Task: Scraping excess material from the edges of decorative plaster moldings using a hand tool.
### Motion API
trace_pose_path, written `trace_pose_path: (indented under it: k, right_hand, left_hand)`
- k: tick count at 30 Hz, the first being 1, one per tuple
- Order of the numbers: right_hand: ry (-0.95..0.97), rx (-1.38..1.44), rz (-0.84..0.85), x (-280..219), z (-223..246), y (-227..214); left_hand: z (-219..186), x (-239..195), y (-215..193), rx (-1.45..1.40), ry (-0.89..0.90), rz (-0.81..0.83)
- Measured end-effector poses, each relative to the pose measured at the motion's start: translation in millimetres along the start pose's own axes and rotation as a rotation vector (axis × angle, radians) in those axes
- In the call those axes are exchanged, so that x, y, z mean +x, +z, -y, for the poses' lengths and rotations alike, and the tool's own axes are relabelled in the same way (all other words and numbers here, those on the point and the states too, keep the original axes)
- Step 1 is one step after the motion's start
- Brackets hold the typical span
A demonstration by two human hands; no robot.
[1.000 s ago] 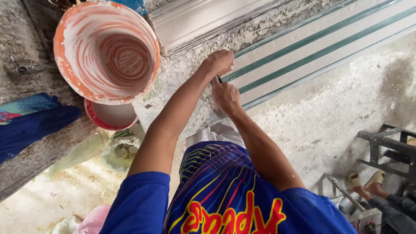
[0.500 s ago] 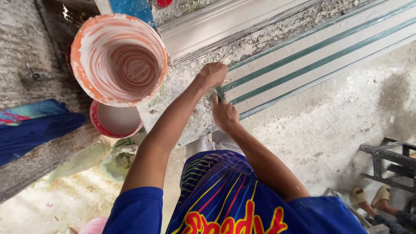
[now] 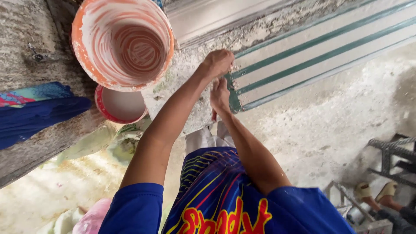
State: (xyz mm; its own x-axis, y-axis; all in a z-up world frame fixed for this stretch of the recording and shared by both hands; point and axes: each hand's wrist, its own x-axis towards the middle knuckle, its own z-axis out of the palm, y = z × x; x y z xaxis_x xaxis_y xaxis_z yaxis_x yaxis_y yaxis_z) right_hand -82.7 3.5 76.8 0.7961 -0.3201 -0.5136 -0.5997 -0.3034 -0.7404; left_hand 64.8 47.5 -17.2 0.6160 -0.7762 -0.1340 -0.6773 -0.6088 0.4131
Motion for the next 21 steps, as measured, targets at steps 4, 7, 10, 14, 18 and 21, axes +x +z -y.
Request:
trace_pose_path:
  k: [4, 7, 10, 14, 18, 21]
  right_hand:
    - [0.107, 0.012, -0.041, -54.4, 42.1, -6.0]
    - [0.164, 0.081, -0.044, -51.1, 20.7, -4.0]
    - [0.115, 0.129, -0.055, 3.2, 21.8, 8.7]
    - [-0.169, -0.06, 0.05, -32.5, 38.4, -26.6]
    - [-0.55, -0.841, -0.025, -138.0, -1.3, -73.6]
    - [-0.377, -0.971, 0.067, -141.0, -44.1, -64.0]
  left_hand:
    - [-14.0, -14.1, -57.1, -0.198, -0.111, 0.064]
    - [-19.4, -9.2, -54.6, -0.244, -0.141, 0.085]
    - [-13.0, -4.8, -48.3, -0.21, -0.124, 0.054]
    - [-8.7, -16.4, -38.2, -0.216, -0.071, 0.008]
    - [-13.8, -14.4, -39.1, -0.312, -0.094, -0.03]
    - [-9.2, -6.7, -31.1, -0.295, -0.098, -0.055]
